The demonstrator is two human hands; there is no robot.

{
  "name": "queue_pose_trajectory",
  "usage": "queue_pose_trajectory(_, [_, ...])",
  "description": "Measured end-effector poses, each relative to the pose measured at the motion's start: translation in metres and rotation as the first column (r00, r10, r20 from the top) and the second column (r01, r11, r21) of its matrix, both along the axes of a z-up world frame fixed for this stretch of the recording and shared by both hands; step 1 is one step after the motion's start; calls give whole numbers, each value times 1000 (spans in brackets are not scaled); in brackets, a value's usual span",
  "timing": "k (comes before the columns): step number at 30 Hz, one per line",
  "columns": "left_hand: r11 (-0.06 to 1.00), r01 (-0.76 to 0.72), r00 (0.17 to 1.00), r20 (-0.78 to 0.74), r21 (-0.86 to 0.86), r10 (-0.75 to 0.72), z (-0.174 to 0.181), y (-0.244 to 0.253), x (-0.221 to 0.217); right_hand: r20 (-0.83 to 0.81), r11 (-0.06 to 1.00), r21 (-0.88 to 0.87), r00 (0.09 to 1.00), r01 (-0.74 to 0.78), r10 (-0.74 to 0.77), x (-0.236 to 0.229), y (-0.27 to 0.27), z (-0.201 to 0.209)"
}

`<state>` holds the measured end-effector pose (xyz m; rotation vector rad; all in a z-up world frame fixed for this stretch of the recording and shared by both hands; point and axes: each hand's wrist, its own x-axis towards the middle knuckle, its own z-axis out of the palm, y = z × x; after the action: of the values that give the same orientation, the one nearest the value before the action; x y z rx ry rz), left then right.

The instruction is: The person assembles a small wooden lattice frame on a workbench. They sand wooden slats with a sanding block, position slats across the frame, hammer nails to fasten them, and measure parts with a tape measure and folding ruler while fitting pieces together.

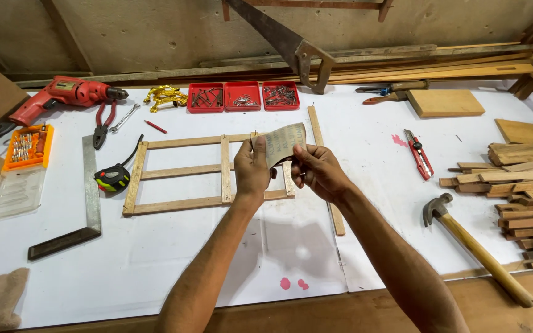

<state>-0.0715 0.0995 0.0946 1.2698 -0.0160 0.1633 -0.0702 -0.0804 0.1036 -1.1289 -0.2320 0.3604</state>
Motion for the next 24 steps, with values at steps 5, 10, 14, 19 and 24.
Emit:
queue_pose_trajectory(5, [989,-57,995,94,137,44,8,-9,-1,-60,985,-137,992,101,-110,-6,-7,8])
queue_pose_trajectory(10, [995,5,1000,15,98,-7,9,-38,-1,-97,989,104,991,103,-93,2,-26,-18])
queue_pose_trajectory(14, [991,32,999,23,131,-35,13,-63,2,-112,979,131,984,153,-139,-6,-49,-14])
queue_pose_trajectory(19, [957,76,996,17,279,-85,7,-106,11,-105,961,-101,957,259,-269,-32,-102,21])
queue_pose_trajectory(24, [893,133,978,91,429,-189,-8,-173,19,-119,901,-246,911,358,-395,-50,-176,27])
